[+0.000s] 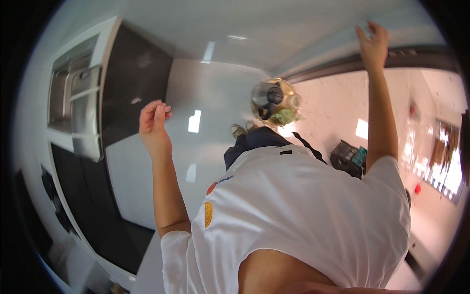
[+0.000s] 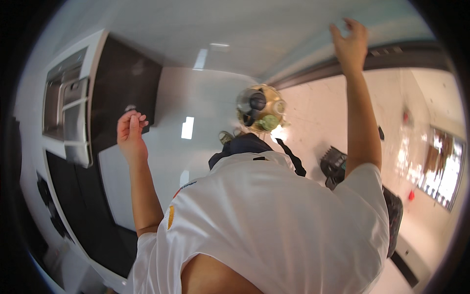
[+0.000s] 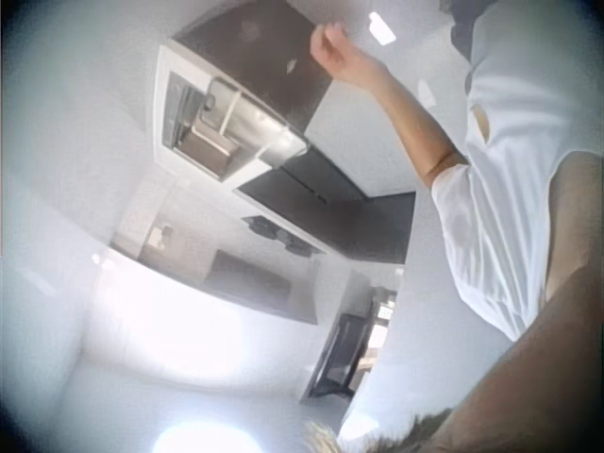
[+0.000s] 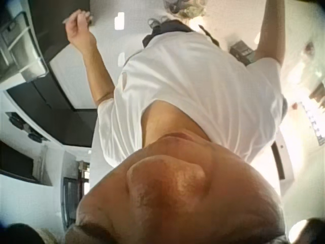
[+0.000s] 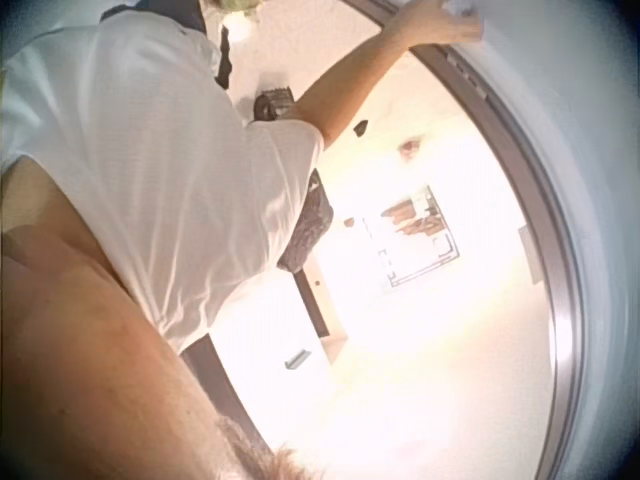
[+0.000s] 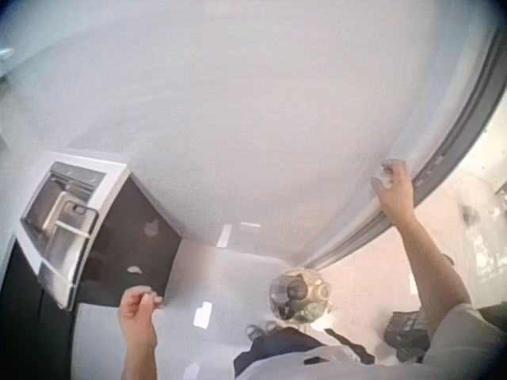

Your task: The person removes protective plastic film from white cabinet surfaces and a countertop. They then unpack a metal dish rack and a stainless steel tray from a cardboard box and place the rack into the tray.

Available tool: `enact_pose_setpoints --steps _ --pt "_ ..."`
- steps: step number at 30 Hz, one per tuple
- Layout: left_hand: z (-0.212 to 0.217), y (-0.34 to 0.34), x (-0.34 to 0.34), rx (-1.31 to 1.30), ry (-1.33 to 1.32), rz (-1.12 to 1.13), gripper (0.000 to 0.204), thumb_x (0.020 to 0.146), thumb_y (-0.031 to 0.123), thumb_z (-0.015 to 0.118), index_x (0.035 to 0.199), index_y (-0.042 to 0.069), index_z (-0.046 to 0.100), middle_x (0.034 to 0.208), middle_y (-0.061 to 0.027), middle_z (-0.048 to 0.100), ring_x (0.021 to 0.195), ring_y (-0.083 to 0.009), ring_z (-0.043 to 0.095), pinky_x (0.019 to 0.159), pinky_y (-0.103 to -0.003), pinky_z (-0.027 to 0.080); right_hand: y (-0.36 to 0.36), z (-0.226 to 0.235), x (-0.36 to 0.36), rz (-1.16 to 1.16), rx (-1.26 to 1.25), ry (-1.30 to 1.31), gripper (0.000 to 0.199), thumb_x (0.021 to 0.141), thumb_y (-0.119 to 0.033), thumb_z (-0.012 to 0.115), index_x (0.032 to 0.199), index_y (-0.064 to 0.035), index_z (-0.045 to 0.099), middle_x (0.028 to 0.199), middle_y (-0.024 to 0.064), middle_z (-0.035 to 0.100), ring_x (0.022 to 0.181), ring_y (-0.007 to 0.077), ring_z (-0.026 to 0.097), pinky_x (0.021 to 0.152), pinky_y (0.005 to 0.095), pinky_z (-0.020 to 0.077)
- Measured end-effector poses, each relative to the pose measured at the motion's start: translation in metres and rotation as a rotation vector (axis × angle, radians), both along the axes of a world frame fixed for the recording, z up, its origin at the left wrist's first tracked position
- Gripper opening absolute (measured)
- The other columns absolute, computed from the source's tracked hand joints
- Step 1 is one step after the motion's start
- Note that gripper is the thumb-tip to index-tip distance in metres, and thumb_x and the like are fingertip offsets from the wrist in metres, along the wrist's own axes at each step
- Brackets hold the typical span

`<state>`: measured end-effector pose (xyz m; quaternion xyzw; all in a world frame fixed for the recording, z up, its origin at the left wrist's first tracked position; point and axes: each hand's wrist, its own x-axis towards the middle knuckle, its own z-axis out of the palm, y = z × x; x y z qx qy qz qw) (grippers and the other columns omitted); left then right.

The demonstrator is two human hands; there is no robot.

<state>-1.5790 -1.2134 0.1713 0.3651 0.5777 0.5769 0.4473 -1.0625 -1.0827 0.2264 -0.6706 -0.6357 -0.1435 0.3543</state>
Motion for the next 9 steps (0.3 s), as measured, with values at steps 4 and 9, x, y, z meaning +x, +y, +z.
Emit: enact_pose_setpoints --steps 4,9 --pt "0.065 -0.001 0.103 0.411 0.199 -0.354 0.024 0.080 0.001 0.068 0.102 0.000 0.058 0.096 -0.0097 0.060 0.086 -0.0212 0.058 0.077 -0.034 0.049 -0.013 0.004 0.009 0.118 -0.085 0.044 0.041 0.076 -0.025 0.076 0.109 -0.0073 0.060 0.105 0.0120 0.059 0.094 0.0256 0.060 0.079 0.0358 0.0495" --pt "0.146 -0.035 0.198 0.606 0.393 -0.668 0.033 0.072 0.013 0.077 0.097 0.001 0.059 0.094 -0.0119 0.061 0.081 -0.0299 0.055 0.075 -0.043 0.048 -0.076 -0.023 0.058 0.291 -0.455 0.459 0.036 0.080 -0.016 0.071 0.112 -0.0058 0.057 0.100 0.0096 0.061 0.079 0.0197 0.063 0.070 0.0303 0.0512"
